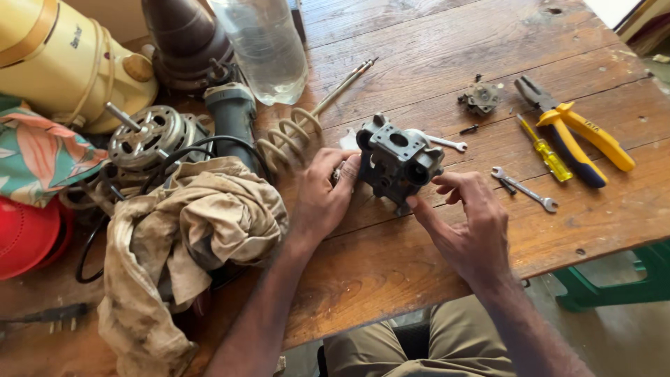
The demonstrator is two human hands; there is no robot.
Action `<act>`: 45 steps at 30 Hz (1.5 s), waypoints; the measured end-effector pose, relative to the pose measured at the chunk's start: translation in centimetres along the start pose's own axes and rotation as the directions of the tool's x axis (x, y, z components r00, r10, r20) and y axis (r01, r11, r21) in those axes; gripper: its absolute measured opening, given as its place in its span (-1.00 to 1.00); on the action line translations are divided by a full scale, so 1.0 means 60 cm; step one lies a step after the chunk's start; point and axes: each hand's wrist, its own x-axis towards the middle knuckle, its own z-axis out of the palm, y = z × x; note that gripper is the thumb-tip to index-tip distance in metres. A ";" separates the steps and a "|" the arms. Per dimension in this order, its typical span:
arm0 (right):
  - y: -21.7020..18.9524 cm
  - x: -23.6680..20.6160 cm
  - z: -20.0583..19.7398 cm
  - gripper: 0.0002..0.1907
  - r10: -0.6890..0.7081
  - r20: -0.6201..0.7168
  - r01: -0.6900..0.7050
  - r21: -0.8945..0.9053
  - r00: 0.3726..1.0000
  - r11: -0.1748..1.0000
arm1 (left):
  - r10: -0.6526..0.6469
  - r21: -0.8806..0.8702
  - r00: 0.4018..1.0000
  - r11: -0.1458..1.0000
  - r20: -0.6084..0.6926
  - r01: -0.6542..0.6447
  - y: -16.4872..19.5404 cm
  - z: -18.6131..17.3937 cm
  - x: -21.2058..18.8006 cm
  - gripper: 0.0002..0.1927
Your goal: The person disassembles a small electric motor on a wooden workbench. They wipe the motor with a cloth, use a wrench to loosen and remove bolts, and use a screwdriver to pry off a metal plate. The removed parts are placed on the table.
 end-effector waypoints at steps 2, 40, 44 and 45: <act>0.002 -0.005 0.004 -0.65 -0.004 -0.006 0.003 -0.041 1.000 0.999 | 0.084 -0.057 0.996 0.995 0.021 -0.083 -0.011 -0.001 -0.006 -0.63; 0.390 0.128 0.015 -0.72 -0.453 0.289 0.446 0.092 0.844 0.890 | 0.064 0.512 0.949 0.829 0.309 -0.223 -0.078 0.199 0.146 -0.23; 0.399 0.140 0.022 -0.81 -0.501 0.328 0.483 0.142 0.800 0.864 | -0.156 0.343 0.900 0.939 0.408 0.007 -0.072 0.216 0.164 -0.24; 0.402 0.141 0.023 -0.83 -0.513 0.349 0.493 0.151 0.785 0.857 | -0.101 0.327 0.898 0.944 0.428 -0.050 -0.074 0.213 0.160 -0.24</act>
